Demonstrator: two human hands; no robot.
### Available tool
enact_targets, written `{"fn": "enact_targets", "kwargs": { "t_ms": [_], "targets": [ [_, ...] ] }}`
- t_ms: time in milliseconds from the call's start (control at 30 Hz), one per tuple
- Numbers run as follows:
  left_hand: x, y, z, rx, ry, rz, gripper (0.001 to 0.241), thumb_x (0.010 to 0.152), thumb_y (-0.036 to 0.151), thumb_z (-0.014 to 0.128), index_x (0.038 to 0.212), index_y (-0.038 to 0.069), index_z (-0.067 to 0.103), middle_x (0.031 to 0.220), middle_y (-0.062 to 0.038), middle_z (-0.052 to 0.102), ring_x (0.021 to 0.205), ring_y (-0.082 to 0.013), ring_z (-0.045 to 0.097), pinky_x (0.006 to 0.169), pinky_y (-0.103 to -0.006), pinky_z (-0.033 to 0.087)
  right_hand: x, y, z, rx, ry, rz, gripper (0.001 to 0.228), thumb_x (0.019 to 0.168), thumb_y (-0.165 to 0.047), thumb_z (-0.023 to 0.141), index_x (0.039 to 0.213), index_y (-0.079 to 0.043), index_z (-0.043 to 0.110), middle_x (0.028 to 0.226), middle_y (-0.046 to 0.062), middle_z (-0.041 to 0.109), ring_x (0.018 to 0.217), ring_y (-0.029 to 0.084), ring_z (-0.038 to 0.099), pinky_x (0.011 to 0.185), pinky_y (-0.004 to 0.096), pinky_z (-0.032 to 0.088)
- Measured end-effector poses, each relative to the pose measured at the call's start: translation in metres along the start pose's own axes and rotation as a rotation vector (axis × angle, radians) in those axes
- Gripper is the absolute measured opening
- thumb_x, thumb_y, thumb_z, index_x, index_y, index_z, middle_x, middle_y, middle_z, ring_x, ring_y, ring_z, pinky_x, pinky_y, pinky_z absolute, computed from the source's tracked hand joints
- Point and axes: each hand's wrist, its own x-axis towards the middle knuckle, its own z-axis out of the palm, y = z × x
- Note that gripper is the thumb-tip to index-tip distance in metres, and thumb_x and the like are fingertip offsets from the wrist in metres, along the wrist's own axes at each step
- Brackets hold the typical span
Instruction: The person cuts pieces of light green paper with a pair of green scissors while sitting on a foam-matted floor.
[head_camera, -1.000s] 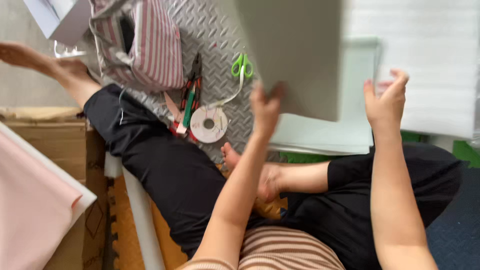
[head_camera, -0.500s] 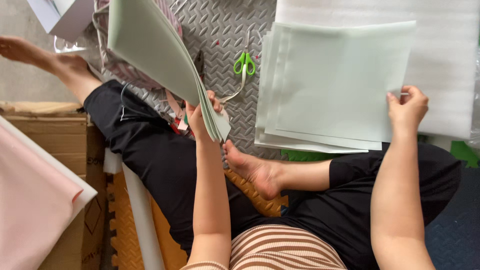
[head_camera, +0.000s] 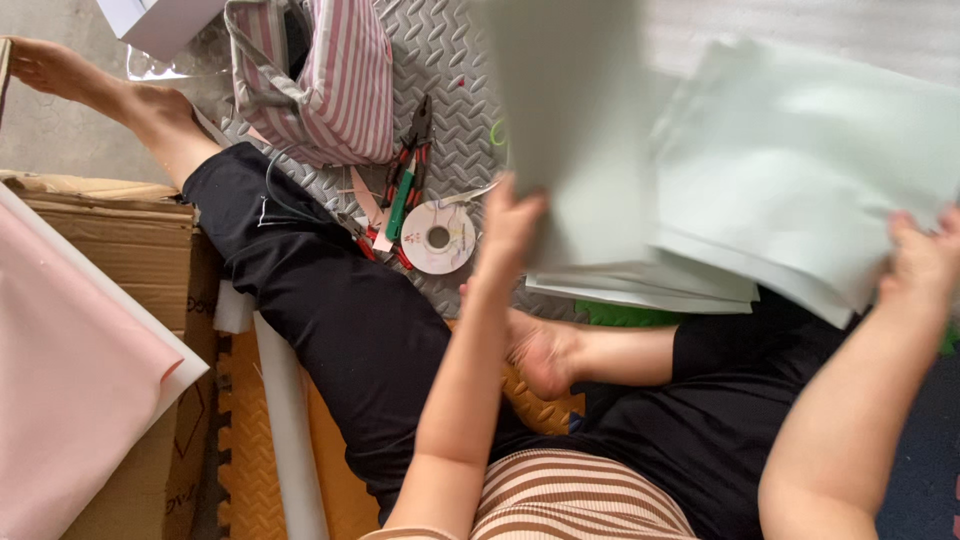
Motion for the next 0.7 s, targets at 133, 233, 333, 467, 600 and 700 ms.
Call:
{"fn": "enact_targets", "kwargs": {
  "t_ms": [133,233,333,467,600,700],
  "targets": [
    [-0.009,-0.002,0.074,0.601,0.001,0.189,0.026,0.081,0.019,0.063,0.101,0.002,0.059,0.103,-0.025,0.057,0.101,-0.0463,0.057,0.094,-0.0494,0.043,-0.001,0.019,-0.041,0.221,0.212,0.592,0.027,0.100,-0.046,0.066,0.123,-0.033,0.072,0.121,-0.016,0.081,0.110,-0.004,0.080,0.101,0.022,0.070],
    [-0.016,-0.004,0.093,1.200,0.325,0.155,0.036,0.076,0.018,0.067,0.111,0.009,0.068,0.148,-0.019,0.045,0.138,-0.0406,0.038,0.102,-0.0564,0.039,-0.010,0.032,-0.059,0.379,0.428,0.456,0.021,0.101,-0.022,0.081,0.115,-0.036,0.075,0.121,-0.007,0.090,0.105,0.011,0.089,0.087,0.041,0.076],
    [-0.010,-0.007,0.080,1.102,0.253,-0.061,0.083,0.090,0.039,0.073,0.151,0.003,0.030,0.156,-0.027,0.033,0.125,-0.0450,0.051,0.098,-0.0585,0.046,-0.005,0.042,-0.069,0.779,0.577,0.879,0.018,0.107,-0.018,0.068,0.102,-0.035,0.072,0.089,-0.019,0.071,0.075,-0.005,0.070,0.057,0.010,0.057],
    [-0.005,-0.001,0.062,0.965,0.211,0.073,0.074,0.075,0.032,0.090,0.126,0.003,0.045,0.119,-0.021,0.065,0.109,-0.0441,0.062,0.087,-0.0543,0.050,-0.007,0.028,-0.067,1.576,0.466,0.708,0.032,0.101,-0.004,0.056,0.125,0.011,0.070,0.120,0.021,0.079,0.080,0.023,0.076,0.063,0.026,0.064],
    [0.005,-0.001,0.089,1.075,0.129,0.305,0.057,0.089,0.029,0.070,0.136,0.011,0.044,0.111,-0.019,0.069,0.079,-0.0502,0.069,0.066,-0.0646,0.052,-0.017,0.004,-0.055,1.788,0.236,0.633,0.025,0.096,0.005,0.065,0.120,0.014,0.067,0.130,0.021,0.074,0.088,0.026,0.075,0.071,0.028,0.064],
    [0.019,0.013,0.141,1.018,-0.047,0.340,0.073,0.087,0.029,0.060,0.151,0.004,0.034,0.106,-0.025,0.072,0.090,-0.0478,0.068,0.069,-0.0590,0.050,-0.020,0.010,-0.060,1.791,0.197,0.593,0.042,0.095,0.007,0.065,0.136,0.014,0.064,0.131,0.022,0.072,0.089,0.026,0.075,0.073,0.027,0.064]
  ]
}}
